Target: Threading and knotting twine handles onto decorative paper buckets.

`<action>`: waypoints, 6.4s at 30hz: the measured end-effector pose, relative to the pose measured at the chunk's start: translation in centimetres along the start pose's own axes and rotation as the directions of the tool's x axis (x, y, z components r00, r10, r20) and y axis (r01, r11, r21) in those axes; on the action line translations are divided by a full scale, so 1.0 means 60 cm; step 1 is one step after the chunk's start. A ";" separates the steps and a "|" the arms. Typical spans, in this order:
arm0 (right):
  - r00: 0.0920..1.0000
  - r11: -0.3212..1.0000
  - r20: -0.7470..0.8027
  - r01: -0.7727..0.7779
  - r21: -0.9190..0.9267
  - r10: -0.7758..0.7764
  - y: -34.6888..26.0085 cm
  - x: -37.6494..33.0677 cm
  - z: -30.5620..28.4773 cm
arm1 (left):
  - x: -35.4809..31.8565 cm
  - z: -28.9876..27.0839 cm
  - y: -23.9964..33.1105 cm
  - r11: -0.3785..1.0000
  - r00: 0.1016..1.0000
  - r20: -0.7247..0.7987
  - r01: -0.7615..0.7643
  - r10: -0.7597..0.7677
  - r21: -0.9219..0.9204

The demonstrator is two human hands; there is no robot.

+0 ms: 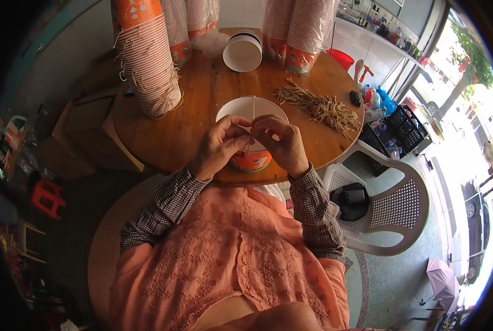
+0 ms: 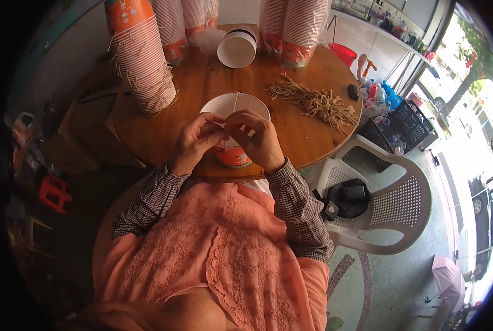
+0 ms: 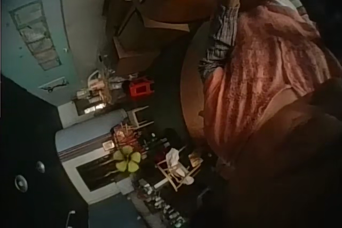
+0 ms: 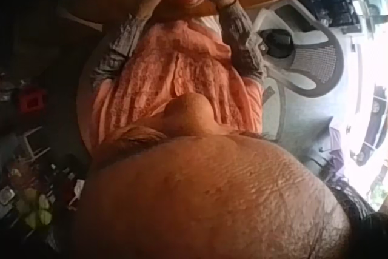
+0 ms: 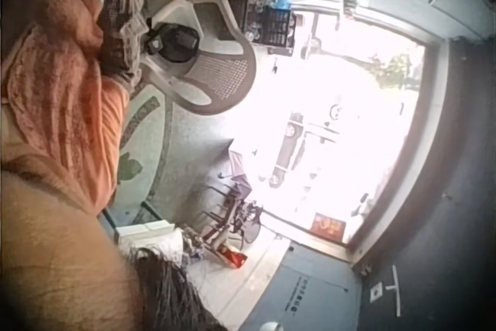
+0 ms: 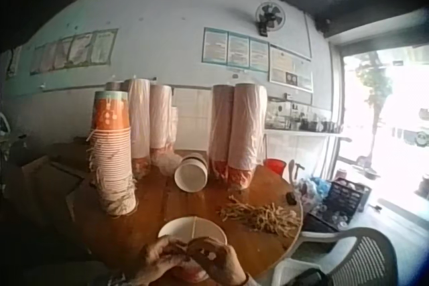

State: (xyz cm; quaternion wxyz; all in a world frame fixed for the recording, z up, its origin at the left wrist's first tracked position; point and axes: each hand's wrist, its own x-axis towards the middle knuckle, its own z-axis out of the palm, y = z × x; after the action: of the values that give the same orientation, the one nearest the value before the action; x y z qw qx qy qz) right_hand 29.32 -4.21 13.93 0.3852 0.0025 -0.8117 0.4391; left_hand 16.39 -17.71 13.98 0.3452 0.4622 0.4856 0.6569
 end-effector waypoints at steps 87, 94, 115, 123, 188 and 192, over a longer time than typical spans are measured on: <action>0.958 0.999 -0.288 -0.019 -0.046 0.005 0.001 -0.040 0.037 | -0.028 0.006 -0.006 0.547 0.843 0.197 -0.484 0.501 0.682; 0.968 0.996 -0.249 -0.019 -0.092 -0.004 0.001 -0.038 0.033 | -0.030 0.002 -0.012 0.596 0.874 0.199 -0.453 0.443 0.663; 0.990 0.980 0.021 -0.139 0.139 0.137 -0.011 -0.024 0.000 | -0.009 0.001 -0.021 0.959 0.985 0.025 -0.170 0.169 0.229; 0.958 0.871 0.072 0.281 -0.404 -0.276 -0.018 -0.016 0.004 | -0.006 -0.006 -0.004 0.849 0.989 0.014 -0.133 0.146 0.511; 0.968 0.664 0.039 0.200 -0.720 -0.248 0.083 -0.132 0.031 | -0.020 -0.068 -0.034 0.228 0.769 0.356 -0.534 0.531 0.814; 0.962 0.617 0.108 0.245 -0.748 -0.252 0.109 -0.149 0.055 | -0.015 -0.070 -0.044 0.234 0.785 0.294 -0.479 0.545 0.846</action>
State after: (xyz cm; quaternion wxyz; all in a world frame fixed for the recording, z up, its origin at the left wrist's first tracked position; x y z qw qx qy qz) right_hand 31.33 -5.52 2.60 0.4111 -0.0474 -0.9103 0.0044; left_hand 12.75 -19.08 10.79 -0.2016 0.6823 0.5866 0.3870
